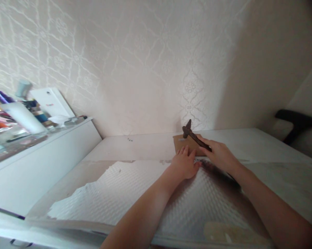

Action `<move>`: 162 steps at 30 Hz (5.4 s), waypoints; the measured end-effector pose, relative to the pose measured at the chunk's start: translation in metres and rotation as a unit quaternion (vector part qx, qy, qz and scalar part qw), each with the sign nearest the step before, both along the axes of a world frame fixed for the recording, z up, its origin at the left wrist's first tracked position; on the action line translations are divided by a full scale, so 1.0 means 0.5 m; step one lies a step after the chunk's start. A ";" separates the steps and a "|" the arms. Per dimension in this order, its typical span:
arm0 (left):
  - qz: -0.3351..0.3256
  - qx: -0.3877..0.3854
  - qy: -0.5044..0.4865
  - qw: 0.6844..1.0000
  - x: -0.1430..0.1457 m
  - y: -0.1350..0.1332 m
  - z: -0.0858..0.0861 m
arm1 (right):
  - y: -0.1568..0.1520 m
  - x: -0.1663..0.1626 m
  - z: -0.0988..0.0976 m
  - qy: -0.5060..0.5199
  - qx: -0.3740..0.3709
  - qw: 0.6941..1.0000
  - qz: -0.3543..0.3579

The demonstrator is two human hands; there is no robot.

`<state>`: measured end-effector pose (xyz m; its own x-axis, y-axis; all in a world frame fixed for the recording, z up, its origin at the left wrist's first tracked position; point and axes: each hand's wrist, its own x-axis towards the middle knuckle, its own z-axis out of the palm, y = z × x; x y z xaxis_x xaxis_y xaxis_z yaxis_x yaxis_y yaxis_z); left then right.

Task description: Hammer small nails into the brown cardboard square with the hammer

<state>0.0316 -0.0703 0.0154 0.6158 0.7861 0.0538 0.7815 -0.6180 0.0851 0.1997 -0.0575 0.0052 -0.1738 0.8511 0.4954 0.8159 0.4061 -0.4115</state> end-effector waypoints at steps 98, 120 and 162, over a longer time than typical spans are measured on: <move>0.004 -0.016 0.002 1.000 0.002 0.000 0.004 | -0.004 0.003 -0.001 -0.005 0.000 0.999 -0.035; 0.003 -0.006 0.001 1.000 0.002 0.001 0.000 | 0.002 -0.001 -0.003 0.025 0.013 0.999 -0.016; 0.007 -0.012 -0.001 1.000 0.002 -0.003 0.004 | -0.008 -0.005 0.010 0.044 -0.045 0.997 -0.044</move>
